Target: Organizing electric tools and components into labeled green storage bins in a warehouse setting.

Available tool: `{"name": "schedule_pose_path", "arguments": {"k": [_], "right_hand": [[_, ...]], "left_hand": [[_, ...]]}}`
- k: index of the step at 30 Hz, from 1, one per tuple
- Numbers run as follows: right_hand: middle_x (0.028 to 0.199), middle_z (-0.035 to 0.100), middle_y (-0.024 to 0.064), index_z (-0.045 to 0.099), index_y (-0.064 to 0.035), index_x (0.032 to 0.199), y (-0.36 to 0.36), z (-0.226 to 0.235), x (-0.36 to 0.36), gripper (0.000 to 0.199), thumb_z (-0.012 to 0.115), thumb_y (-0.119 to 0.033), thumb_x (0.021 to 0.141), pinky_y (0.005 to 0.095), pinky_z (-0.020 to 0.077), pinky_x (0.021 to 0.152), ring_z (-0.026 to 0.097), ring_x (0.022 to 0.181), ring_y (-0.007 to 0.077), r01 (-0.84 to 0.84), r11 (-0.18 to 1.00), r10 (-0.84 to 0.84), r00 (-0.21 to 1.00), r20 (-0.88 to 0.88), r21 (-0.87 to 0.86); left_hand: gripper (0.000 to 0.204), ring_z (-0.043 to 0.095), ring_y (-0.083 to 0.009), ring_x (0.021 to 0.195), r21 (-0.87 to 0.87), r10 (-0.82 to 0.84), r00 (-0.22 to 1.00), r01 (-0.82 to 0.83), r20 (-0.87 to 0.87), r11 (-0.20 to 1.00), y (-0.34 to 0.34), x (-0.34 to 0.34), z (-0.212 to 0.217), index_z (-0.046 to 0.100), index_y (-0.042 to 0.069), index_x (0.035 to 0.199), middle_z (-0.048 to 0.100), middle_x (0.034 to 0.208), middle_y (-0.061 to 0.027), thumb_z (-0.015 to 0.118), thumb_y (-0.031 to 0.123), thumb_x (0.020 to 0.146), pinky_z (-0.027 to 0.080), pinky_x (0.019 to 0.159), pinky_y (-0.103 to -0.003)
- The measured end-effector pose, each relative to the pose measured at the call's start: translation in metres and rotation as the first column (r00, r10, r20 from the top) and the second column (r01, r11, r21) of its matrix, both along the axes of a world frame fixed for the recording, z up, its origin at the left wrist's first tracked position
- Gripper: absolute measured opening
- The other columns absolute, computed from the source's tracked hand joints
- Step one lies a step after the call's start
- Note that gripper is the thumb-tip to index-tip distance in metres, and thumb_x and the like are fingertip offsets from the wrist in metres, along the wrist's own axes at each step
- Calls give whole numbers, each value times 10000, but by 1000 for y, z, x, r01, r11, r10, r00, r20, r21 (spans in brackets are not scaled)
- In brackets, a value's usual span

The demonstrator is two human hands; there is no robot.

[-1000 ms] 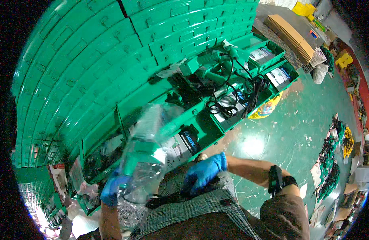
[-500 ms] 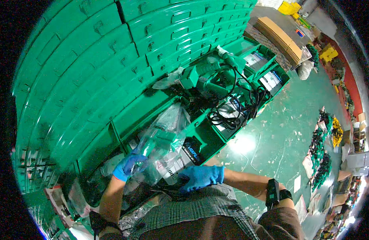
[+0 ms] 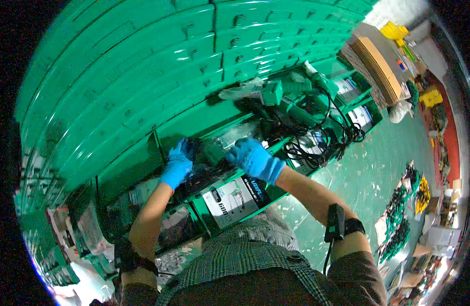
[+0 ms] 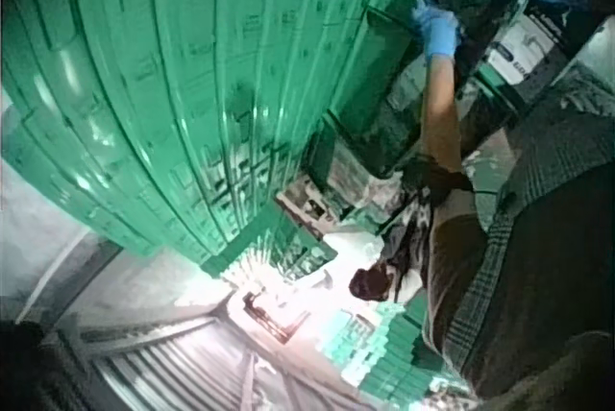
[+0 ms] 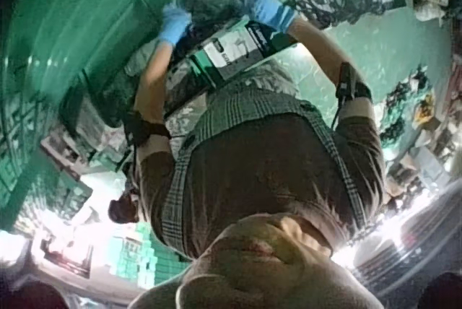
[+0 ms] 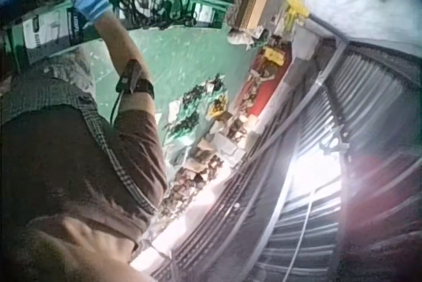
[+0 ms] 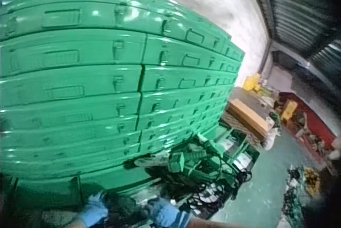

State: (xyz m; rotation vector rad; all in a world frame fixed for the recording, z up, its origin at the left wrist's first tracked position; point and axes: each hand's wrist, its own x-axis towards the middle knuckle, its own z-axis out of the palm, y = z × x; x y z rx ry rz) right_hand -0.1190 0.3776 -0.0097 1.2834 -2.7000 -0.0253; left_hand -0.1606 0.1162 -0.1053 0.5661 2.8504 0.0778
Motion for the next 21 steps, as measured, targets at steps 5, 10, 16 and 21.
{"name": "schedule_pose_path", "arguments": {"k": [5,10,16,21], "right_hand": [[908,576,46,598,-150,905,10,-11,13,213,592,-166,692,371,434,813,552,902,240,55,954,3,981,195,-293],[928,576,24,603,-153,881,3,-32,-1,184,578,-177,700,361,420,839,546,907,219,-124,937,171,978,118,-326],[1012,570,23,609,-207,982,16,-31,-12,259,526,-174,739,338,442,749,566,832,207,-149,983,157,985,74,-108],[1079,543,64,546,-172,1144,28,-27,-11,402,594,-234,749,375,436,803,541,943,247,-187,940,249,947,201,-286]], "left_hand": [[847,493,-270,1028,-204,-153,988,144,-32,968,32,-11,48,270,173,1389,462,1222,-129,682,359,673,390,807,-398],[805,556,-264,938,-165,-130,986,111,-109,980,21,-4,51,392,189,1328,511,1136,-113,701,489,648,441,767,-375],[458,614,-279,854,609,34,874,-365,485,704,20,55,52,536,116,1176,614,937,-179,588,358,791,469,754,-400],[424,628,-267,707,220,143,692,-408,707,886,31,58,54,576,38,1075,633,794,-157,524,364,810,488,648,-374]]}}
